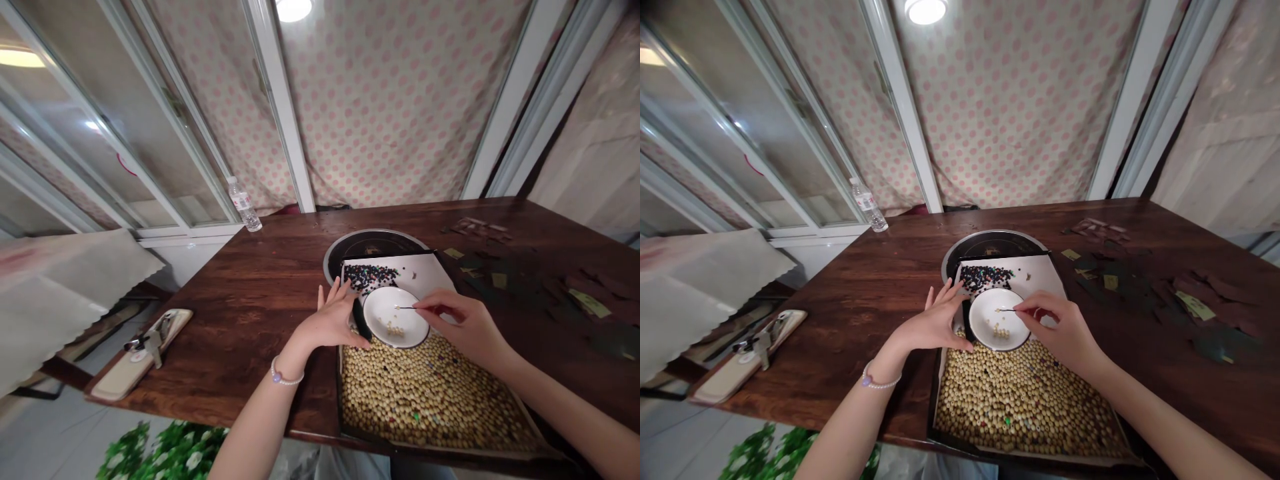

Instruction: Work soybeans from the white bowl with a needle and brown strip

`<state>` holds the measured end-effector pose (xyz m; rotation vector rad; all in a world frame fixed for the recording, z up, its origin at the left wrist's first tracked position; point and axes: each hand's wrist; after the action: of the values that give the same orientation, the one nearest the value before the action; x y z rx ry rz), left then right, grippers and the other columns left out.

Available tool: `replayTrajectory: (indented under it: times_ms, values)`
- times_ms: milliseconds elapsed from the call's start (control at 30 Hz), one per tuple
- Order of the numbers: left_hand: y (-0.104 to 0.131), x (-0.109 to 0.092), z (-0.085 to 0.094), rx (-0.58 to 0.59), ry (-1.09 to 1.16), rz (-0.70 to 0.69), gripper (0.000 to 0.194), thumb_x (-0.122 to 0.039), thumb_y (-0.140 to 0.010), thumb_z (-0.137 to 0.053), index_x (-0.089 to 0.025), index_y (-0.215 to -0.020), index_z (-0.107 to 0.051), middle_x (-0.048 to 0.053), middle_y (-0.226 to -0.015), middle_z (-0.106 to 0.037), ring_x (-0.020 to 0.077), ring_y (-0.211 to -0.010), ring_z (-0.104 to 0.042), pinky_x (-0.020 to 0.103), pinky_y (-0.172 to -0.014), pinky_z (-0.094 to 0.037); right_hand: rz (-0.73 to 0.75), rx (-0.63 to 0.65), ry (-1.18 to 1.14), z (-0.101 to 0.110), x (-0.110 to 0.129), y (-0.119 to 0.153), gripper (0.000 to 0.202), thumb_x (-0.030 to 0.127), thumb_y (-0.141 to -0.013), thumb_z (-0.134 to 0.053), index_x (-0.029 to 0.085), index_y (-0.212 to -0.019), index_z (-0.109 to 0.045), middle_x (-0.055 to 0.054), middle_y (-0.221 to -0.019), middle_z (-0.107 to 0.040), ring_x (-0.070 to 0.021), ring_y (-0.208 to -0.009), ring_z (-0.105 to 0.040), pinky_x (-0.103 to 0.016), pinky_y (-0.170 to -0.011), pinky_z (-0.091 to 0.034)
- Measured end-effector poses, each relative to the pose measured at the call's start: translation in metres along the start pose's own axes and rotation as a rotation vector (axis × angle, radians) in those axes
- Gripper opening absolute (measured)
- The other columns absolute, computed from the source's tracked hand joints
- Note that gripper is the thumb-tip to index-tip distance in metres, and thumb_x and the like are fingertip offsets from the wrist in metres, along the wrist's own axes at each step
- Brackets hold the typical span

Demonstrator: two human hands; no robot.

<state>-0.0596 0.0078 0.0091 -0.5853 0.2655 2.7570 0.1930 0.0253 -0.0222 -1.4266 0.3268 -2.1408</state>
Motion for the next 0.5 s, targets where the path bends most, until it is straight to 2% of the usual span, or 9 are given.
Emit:
replayTrajectory:
  times_ms: [233,400,500]
  values:
    - [0.0013,0.0000,0.0065,-0.064,0.058,-0.016,0.066,-0.036,-0.053,-0.078,-0.023,-0.112,-0.051,0.015,-0.151,-0.026,0.0381,-0.141,-0.008,0.064,-0.107,-0.003,-0.010,-0.002,0.005,0.0000,-0.0002,-0.0002,0.013,0.030,-0.081,-0.062,0.019,-0.079,-0.069,-0.006,-0.079,-0.070,-0.0195,-0.073,-0.065,-0.028,-0.058,-0.054]
    - [-0.0002,0.0001,0.0059,-0.171,0.117,0.022,0.053,-0.024,-0.060,-0.072,-0.022,-0.108,-0.051,0.012,-0.130,-0.052,0.0366,-0.134,-0.030,0.064,-0.108,-0.002,-0.031,0.004,-0.015,-0.0006,0.0003,0.0002,0.010,0.027,-0.080,-0.062,0.020,-0.080,-0.069,-0.006,-0.080,-0.069,-0.0198,-0.075,-0.065,-0.029,-0.059,-0.053]
    - [-0.0012,-0.0030,0.0068,-0.229,0.118,0.039,0.046,-0.022,-0.064,-0.069,-0.022,-0.106,-0.050,0.010,-0.119,-0.059,0.0338,-0.126,-0.043,0.064,-0.107,0.002,-0.039,0.002,-0.020,-0.0009,0.0011,0.0001,0.010,0.026,-0.080,-0.062,0.020,-0.079,-0.069,-0.006,-0.079,-0.069,-0.0197,-0.075,-0.064,-0.029,-0.058,-0.053]
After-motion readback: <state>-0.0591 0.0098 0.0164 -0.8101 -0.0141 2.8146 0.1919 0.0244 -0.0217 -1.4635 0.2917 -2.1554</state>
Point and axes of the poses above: each hand's wrist, its own y-axis away from the middle knuckle, its own z-axis out of the back of the hand, x = y × z
